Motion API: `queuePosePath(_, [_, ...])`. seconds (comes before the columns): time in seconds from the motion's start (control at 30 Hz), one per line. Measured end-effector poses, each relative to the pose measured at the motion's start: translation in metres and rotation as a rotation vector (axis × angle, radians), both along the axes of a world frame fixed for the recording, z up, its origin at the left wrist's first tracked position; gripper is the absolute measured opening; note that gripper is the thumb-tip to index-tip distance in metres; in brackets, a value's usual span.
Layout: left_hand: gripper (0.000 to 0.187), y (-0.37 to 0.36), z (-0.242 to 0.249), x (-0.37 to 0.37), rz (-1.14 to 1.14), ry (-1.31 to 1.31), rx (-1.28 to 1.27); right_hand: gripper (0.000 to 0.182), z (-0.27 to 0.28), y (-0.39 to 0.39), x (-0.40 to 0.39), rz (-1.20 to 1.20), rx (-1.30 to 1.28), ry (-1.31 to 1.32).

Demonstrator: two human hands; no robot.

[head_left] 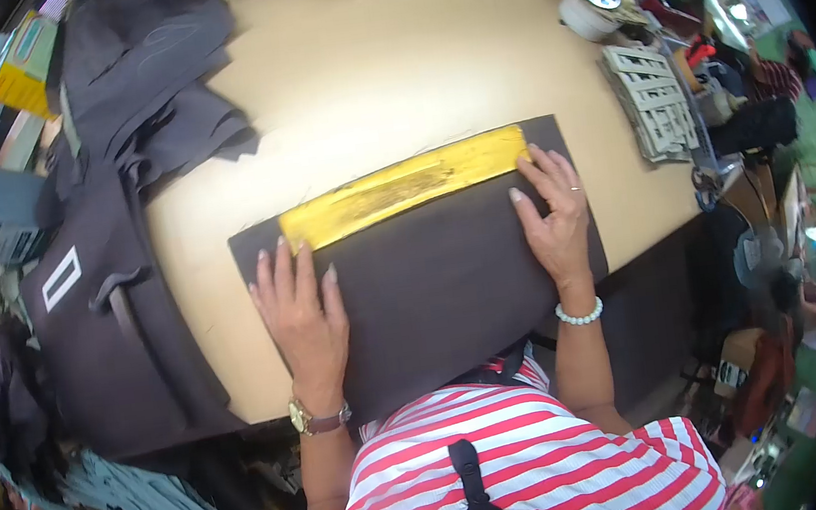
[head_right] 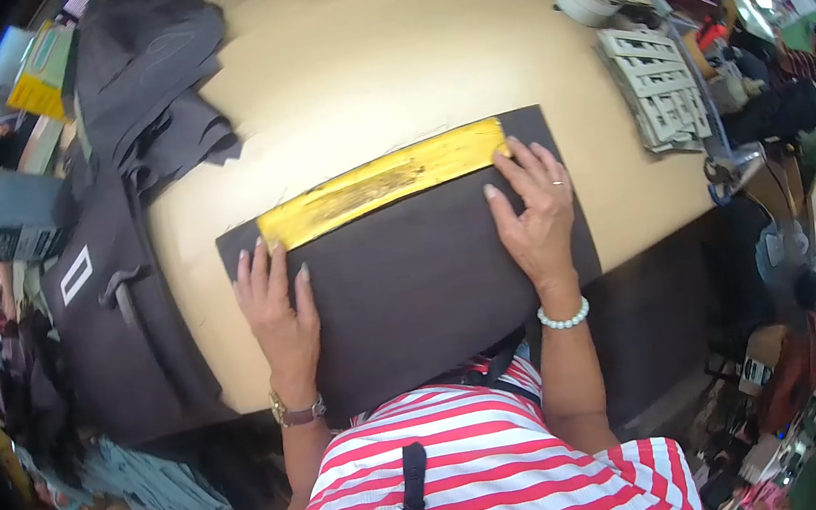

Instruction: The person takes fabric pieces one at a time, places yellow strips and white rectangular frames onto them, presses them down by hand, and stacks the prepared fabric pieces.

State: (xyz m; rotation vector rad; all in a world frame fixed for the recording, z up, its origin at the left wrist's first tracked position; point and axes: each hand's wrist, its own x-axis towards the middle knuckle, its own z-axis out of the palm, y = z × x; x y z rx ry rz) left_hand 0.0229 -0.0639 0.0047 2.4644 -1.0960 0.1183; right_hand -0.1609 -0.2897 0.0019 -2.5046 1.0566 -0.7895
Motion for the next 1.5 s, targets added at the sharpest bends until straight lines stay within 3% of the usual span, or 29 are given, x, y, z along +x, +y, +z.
queuePosePath(1.5, [0.038, 0.002, -0.009, 0.0, 0.011, -0.068, -0.054, 0.033, -0.007, -0.002, 0.002, 0.011, -0.057, -0.02])
